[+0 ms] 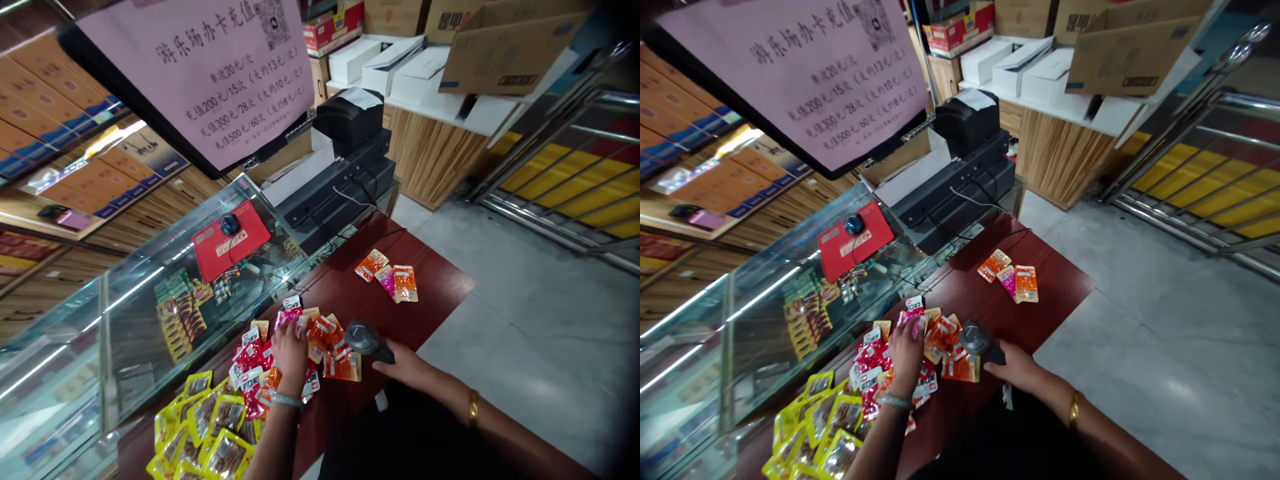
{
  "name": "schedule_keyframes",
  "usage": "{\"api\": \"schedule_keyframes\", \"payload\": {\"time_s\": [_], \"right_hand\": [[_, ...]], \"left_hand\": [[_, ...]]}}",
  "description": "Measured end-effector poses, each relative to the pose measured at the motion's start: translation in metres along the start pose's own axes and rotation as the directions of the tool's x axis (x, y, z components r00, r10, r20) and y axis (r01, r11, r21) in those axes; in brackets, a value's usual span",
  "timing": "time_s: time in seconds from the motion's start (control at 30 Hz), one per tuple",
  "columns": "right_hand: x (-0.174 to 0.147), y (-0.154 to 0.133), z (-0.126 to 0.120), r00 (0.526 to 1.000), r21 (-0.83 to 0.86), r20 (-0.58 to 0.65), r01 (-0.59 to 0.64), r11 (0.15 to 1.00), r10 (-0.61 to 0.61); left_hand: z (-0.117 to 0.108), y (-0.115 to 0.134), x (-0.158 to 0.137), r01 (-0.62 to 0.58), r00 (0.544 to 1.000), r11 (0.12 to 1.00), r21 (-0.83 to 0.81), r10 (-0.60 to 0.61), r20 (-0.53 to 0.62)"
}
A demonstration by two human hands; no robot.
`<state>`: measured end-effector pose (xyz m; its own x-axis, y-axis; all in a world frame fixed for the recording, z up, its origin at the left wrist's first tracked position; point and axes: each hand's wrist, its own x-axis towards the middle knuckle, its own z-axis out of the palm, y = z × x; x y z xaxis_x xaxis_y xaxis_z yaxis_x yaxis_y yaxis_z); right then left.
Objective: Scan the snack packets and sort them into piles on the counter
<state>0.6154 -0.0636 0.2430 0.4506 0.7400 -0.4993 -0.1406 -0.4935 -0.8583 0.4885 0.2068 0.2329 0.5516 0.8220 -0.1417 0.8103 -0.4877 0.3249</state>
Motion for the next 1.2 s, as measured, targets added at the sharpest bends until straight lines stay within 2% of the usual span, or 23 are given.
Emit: {"api": "schedule_keyframes", "payload": {"time_s": [0.07, 0.13, 0.2, 0.3, 0.37, 0.47, 0.53, 0.6, 0.7, 0.83, 1.0, 1.2], "right_hand": [[0.001, 0.002, -0.005, 1.000, 0.029, -0.024, -0.006, 1.000, 0.007], [-0.001, 0.004, -0.014, 0.998, 0.054, -0.062, -0.024, 0.998, 0.027], [-0.004, 0.007, -0.024, 0.992, 0.059, -0.108, -0.057, 0.997, 0.063], [-0.012, 0.009, -0.039, 0.979, 0.056, -0.175, -0.093, 0.994, 0.101], [-0.016, 0.010, -0.046, 0.974, 0.075, -0.195, -0.101, 0.992, 0.114], [-0.020, 0.012, -0.053, 0.966, 0.112, -0.223, -0.104, 0.988, 0.128], [-0.019, 0.011, -0.055, 0.960, 0.122, -0.245, -0.106, 0.987, 0.133], [-0.015, 0.009, -0.057, 0.954, 0.122, -0.271, -0.096, 0.988, 0.126], [-0.007, -0.001, -0.057, 0.936, 0.114, -0.334, -0.074, 0.991, 0.108], [0.005, -0.016, -0.052, 0.935, 0.095, -0.339, -0.075, 0.993, 0.103], [0.014, -0.030, -0.037, 0.975, 0.052, -0.211, -0.065, 0.997, 0.074], [0.018, -0.035, -0.028, 0.992, 0.004, -0.125, -0.012, 1.000, 0.012]], "left_hand": [[0.007, 0.026, 0.011, -0.029, 0.997, 0.997, 0.068, 0.033, -0.066], [0.027, 0.069, 0.026, -0.148, 0.989, 0.988, 0.034, 0.147, 0.018], [0.053, 0.119, 0.042, -0.260, 0.961, 0.965, -0.014, 0.260, 0.089], [0.088, 0.183, 0.063, -0.311, 0.936, 0.950, -0.033, 0.312, 0.165], [0.101, 0.211, 0.074, -0.309, 0.936, 0.951, -0.007, 0.306, 0.177], [0.108, 0.229, 0.086, -0.288, 0.942, 0.957, 0.038, 0.276, 0.191], [0.105, 0.226, 0.088, -0.254, 0.935, 0.967, 0.024, 0.239, 0.261], [0.099, 0.212, 0.084, -0.220, 0.914, 0.975, -0.027, 0.216, 0.343], [0.083, 0.177, 0.067, -0.197, 0.887, 0.974, -0.111, 0.226, 0.404], [0.058, 0.129, 0.032, -0.154, 0.882, 0.978, -0.138, 0.199, 0.427], [0.039, 0.099, 0.004, -0.112, 0.890, 0.989, -0.093, 0.141, 0.434], [0.019, 0.067, -0.014, -0.088, 0.889, 0.996, 0.019, 0.070, 0.453]]}}
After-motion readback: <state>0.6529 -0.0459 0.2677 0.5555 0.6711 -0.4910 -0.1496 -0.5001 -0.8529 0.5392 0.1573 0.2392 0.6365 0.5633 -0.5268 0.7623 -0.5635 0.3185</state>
